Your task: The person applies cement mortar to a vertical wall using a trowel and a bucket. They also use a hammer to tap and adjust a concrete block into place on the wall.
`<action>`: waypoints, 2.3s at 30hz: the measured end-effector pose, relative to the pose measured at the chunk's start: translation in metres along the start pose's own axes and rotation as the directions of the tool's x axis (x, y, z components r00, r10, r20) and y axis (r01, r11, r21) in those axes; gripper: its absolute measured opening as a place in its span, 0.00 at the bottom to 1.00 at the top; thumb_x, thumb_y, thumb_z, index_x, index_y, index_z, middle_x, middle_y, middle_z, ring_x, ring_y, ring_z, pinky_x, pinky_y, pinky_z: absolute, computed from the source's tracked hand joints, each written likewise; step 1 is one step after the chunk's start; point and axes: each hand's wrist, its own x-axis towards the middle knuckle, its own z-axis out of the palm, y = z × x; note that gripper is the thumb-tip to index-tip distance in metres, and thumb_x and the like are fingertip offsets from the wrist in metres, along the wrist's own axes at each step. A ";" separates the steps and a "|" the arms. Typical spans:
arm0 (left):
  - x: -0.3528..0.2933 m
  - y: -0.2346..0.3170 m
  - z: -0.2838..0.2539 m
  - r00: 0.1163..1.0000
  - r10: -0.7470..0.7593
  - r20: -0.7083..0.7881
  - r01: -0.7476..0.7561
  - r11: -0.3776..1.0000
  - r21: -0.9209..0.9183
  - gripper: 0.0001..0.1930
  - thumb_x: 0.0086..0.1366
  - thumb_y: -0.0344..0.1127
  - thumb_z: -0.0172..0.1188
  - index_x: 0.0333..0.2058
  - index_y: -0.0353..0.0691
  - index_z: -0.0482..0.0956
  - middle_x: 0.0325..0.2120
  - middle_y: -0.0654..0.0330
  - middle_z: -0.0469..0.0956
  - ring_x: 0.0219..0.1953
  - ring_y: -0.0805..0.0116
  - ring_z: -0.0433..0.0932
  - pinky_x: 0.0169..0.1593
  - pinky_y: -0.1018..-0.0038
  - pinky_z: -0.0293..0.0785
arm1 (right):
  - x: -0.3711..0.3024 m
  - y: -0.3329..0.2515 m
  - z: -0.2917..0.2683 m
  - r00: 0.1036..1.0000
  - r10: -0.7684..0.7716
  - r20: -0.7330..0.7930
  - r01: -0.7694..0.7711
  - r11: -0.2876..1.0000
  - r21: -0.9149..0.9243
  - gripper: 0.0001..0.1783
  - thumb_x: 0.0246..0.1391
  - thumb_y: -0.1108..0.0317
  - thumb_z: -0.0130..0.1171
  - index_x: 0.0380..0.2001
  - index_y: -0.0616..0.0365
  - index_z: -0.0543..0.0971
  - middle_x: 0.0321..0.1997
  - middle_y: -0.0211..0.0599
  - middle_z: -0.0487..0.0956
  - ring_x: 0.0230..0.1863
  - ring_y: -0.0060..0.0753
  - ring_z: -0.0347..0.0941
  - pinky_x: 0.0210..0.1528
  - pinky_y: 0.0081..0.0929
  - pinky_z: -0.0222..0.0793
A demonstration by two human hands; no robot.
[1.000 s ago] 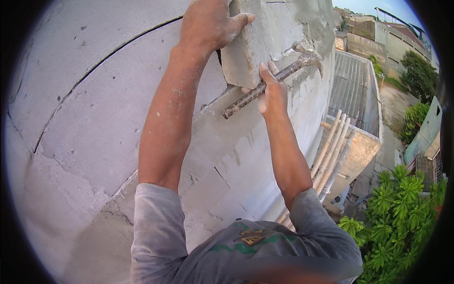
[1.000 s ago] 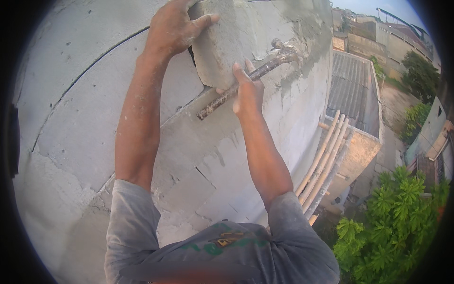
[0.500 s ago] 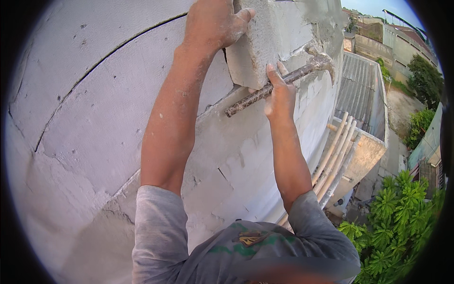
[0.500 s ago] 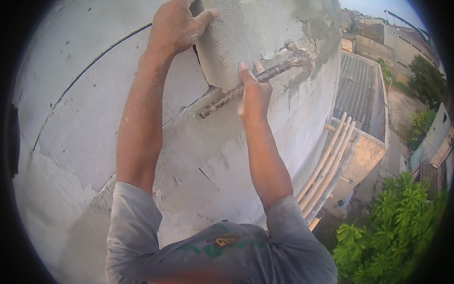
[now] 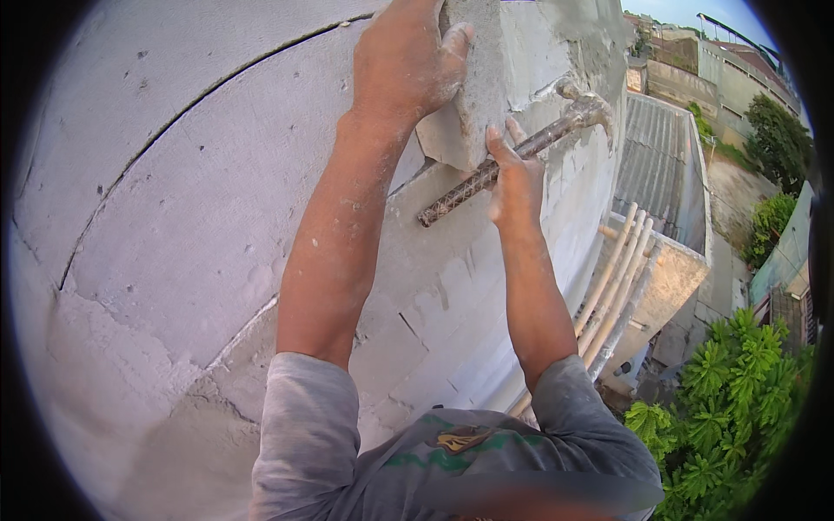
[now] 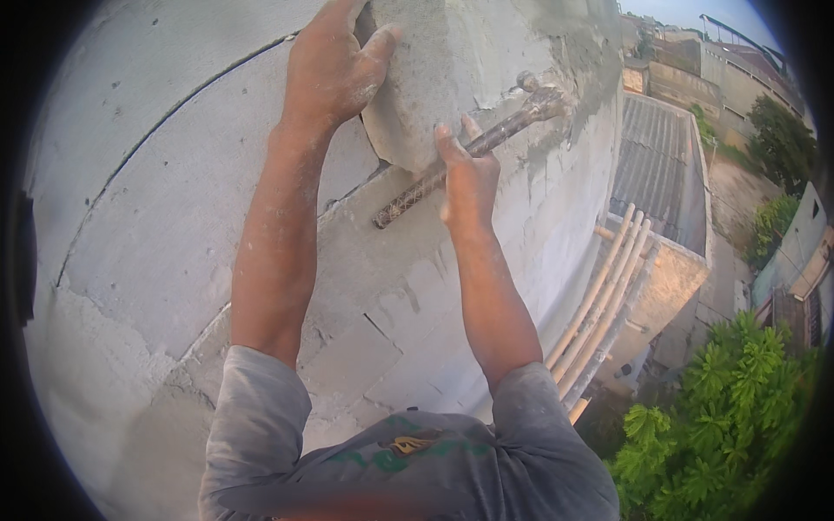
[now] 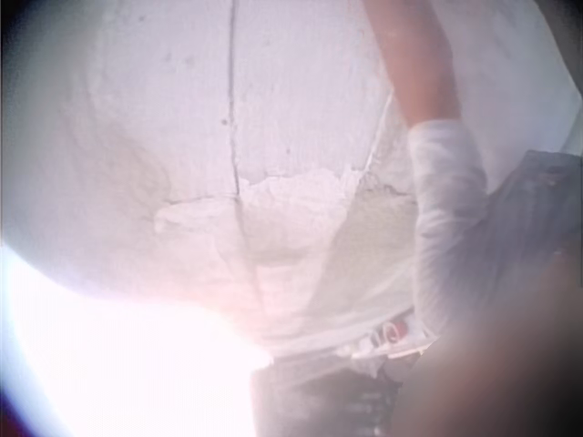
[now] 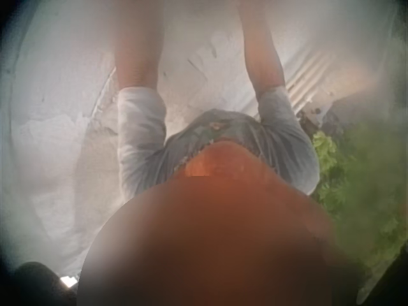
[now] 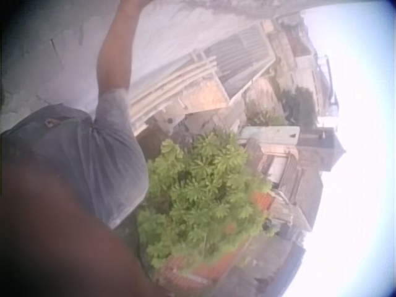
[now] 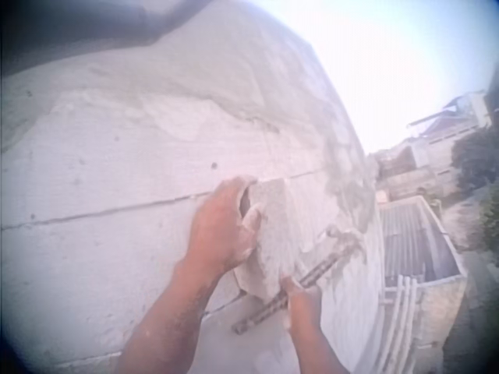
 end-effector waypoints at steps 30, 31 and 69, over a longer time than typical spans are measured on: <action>-0.025 0.002 0.021 0.987 -0.129 -0.095 0.112 0.980 -0.162 0.42 0.51 0.33 0.70 0.62 0.31 0.56 0.51 0.39 0.69 0.53 0.42 0.71 0.55 0.59 0.69 | -0.004 -0.075 -0.049 0.955 -0.281 0.094 0.240 0.546 -0.803 0.32 0.54 0.41 0.60 0.39 0.66 0.77 0.18 0.33 0.72 0.16 0.22 0.68 0.17 0.22 0.62; -0.025 0.001 0.022 0.990 -0.097 -0.106 0.078 0.983 -0.166 0.42 0.51 0.33 0.70 0.62 0.31 0.56 0.51 0.39 0.69 0.53 0.42 0.71 0.55 0.59 0.69 | 0.003 -0.087 -0.054 0.895 -0.417 0.159 0.332 0.382 -0.862 0.37 0.54 0.36 0.57 0.39 0.67 0.78 0.18 0.34 0.71 0.16 0.22 0.68 0.17 0.23 0.62; -0.024 -0.009 0.028 0.986 0.047 -0.163 -0.028 0.992 0.120 0.34 0.49 0.36 0.70 0.56 0.38 0.67 0.50 0.47 0.73 0.54 0.49 0.71 0.65 0.49 0.51 | -0.048 0.052 -0.075 0.975 -0.216 0.055 0.209 0.799 -0.563 0.34 0.62 0.32 0.37 0.24 0.55 0.65 0.13 0.26 0.62 0.10 0.21 0.58 0.12 0.21 0.58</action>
